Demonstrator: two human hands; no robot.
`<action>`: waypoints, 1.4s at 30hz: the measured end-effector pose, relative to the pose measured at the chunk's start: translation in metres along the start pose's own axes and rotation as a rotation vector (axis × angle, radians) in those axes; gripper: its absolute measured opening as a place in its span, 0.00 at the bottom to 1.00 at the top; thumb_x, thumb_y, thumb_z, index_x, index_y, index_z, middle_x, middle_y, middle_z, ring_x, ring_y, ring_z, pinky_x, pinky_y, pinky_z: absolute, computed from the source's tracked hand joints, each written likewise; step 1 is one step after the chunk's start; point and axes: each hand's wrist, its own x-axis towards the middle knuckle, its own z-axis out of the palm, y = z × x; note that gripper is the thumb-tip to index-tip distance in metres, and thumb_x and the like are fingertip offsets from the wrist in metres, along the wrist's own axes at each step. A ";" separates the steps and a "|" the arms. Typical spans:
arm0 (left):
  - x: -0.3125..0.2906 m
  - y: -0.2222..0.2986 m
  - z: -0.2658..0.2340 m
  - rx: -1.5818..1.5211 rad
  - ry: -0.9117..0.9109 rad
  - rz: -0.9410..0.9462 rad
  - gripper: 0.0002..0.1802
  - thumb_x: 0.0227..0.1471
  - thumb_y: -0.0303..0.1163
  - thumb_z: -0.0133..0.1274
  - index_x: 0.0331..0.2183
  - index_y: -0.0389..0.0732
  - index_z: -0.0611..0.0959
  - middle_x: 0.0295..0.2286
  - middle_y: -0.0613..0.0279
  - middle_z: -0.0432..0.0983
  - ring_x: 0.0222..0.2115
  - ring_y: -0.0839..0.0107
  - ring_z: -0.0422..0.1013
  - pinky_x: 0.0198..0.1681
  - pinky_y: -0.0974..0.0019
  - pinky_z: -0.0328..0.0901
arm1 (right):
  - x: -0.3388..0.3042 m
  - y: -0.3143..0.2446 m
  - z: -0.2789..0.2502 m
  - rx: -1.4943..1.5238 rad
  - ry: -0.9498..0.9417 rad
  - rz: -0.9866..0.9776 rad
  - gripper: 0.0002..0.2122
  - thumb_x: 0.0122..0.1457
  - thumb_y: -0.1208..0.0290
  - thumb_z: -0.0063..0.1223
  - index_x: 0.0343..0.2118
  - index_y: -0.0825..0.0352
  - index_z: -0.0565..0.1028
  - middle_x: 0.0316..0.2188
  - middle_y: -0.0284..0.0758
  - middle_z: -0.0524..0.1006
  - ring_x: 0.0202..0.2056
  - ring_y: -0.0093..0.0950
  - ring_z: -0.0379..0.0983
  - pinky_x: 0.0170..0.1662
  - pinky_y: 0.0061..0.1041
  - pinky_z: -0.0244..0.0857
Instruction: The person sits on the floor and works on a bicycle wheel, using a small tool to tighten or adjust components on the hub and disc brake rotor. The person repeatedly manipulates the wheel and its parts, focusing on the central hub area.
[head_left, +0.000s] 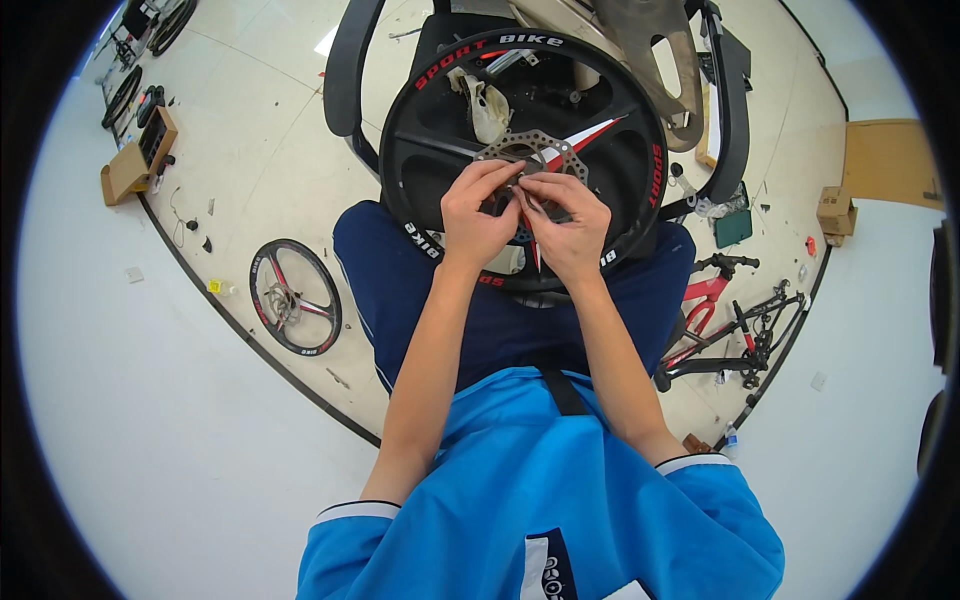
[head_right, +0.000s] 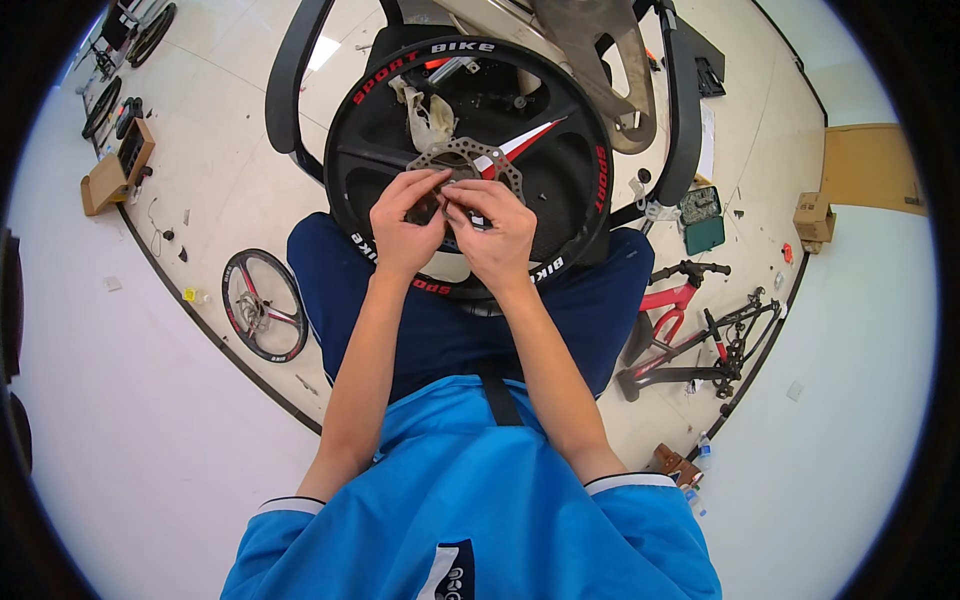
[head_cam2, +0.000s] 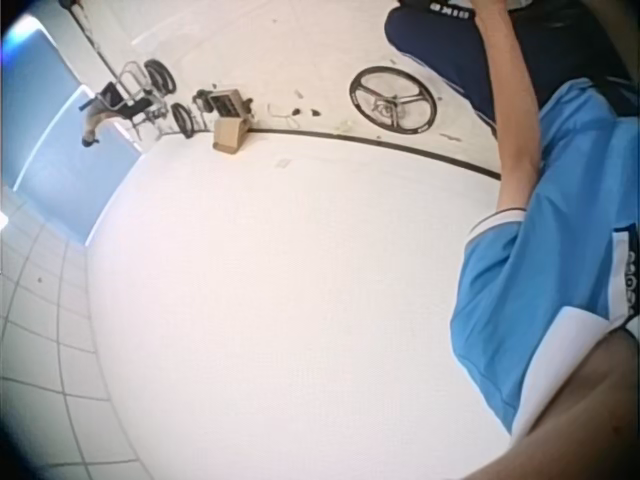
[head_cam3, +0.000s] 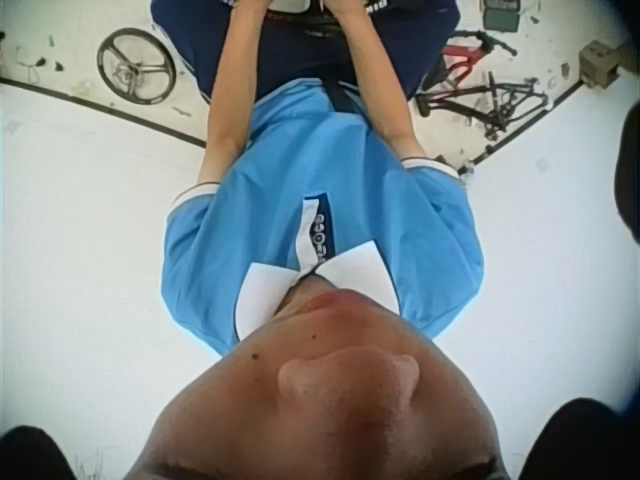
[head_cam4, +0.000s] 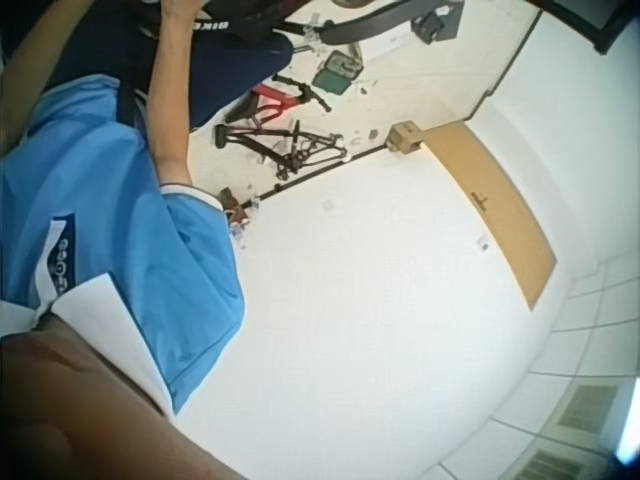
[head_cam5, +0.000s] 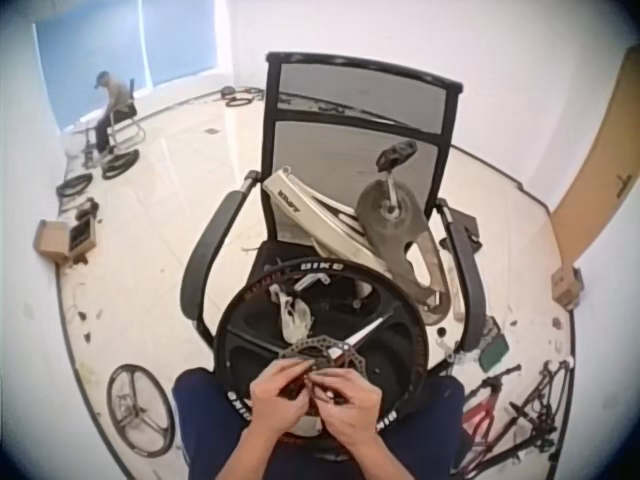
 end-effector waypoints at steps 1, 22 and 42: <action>0.001 -0.003 -0.002 0.011 0.005 0.060 0.16 0.40 0.14 0.61 0.36 0.36 0.89 0.34 0.58 0.83 0.32 0.66 0.79 0.36 0.68 0.73 | 0.001 0.000 0.001 -0.015 -0.014 -0.019 0.12 0.48 0.83 0.66 0.37 0.69 0.84 0.34 0.36 0.82 0.29 0.25 0.78 0.36 0.22 0.73; 0.005 -0.007 -0.002 -0.056 0.005 0.051 0.13 0.37 0.15 0.62 0.32 0.34 0.88 0.28 0.58 0.80 0.28 0.66 0.77 0.32 0.69 0.70 | 0.002 -0.002 0.007 -0.099 -0.055 -0.073 0.12 0.51 0.82 0.67 0.40 0.70 0.84 0.29 0.34 0.78 0.25 0.21 0.74 0.30 0.21 0.70; 0.003 -0.017 0.001 0.100 -0.032 0.109 0.12 0.45 0.20 0.65 0.36 0.36 0.89 0.32 0.57 0.82 0.28 0.64 0.79 0.34 0.65 0.73 | -0.003 0.012 0.011 0.033 0.111 0.227 0.07 0.55 0.79 0.67 0.34 0.73 0.81 0.29 0.32 0.80 0.24 0.17 0.75 0.28 0.16 0.69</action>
